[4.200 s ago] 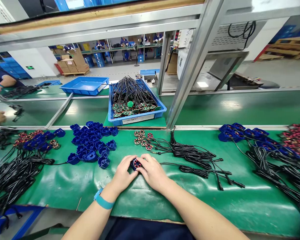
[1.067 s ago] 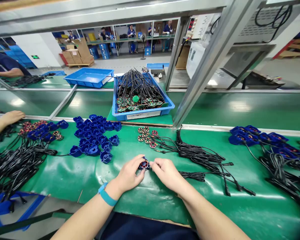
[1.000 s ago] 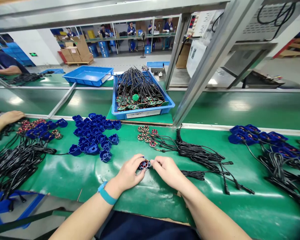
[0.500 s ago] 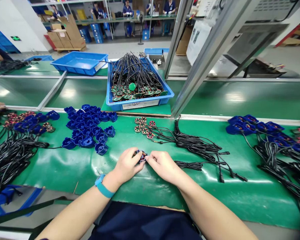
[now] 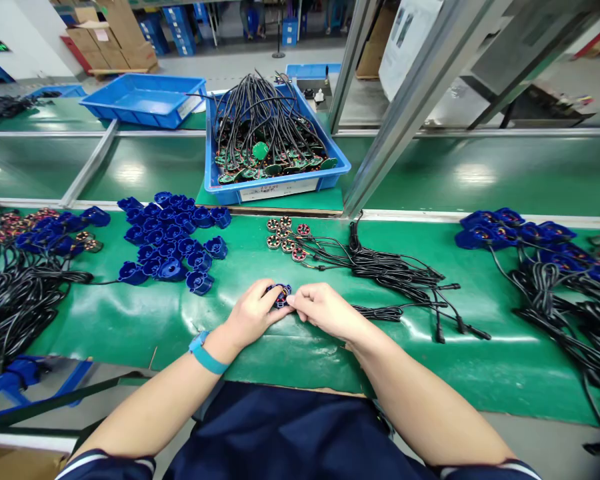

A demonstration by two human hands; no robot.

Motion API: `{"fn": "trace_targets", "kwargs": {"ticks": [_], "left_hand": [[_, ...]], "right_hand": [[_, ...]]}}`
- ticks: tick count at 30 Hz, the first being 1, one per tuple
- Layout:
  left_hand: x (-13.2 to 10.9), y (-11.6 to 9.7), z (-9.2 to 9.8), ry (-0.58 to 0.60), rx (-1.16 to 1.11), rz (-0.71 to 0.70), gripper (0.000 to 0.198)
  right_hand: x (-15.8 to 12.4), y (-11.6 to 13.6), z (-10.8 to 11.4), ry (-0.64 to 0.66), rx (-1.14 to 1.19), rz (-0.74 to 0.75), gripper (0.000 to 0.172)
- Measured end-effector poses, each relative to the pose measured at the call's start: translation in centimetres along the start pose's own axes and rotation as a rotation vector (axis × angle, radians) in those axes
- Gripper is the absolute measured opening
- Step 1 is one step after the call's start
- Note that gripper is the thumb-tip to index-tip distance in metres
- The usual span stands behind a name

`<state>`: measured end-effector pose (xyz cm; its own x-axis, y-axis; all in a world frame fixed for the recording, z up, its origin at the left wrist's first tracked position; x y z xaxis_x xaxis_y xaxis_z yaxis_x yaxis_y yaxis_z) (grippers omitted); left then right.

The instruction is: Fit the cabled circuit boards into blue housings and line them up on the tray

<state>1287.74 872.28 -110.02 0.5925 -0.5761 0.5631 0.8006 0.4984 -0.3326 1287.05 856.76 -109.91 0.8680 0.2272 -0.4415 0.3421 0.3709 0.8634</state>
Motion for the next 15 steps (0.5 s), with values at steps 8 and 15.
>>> {"fn": "trace_targets", "kwargs": {"ticks": [8, 15], "left_hand": [[-0.1, -0.2, 0.3, -0.014, -0.002, -0.017, 0.036], [0.1, -0.4, 0.2, 0.008, -0.007, -0.017, 0.033]], "right_hand": [[1.2, -1.2, -0.2, 0.041, 0.236, -0.065, 0.037], [1.2, -1.1, -0.8, 0.087, 0.283, -0.055, 0.039]]}}
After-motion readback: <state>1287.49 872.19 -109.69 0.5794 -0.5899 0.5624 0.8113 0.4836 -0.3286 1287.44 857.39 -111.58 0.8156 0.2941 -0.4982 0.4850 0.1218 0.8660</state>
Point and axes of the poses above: each hand's wrist, its own x-axis towards the middle knuckle, its own z-axis out of the back of the hand, y = z × x, the point moved 6 cm from there along x, towards the middle knuckle, and after that the axes turned 3 degrees about -z, right-handed, at the moved point
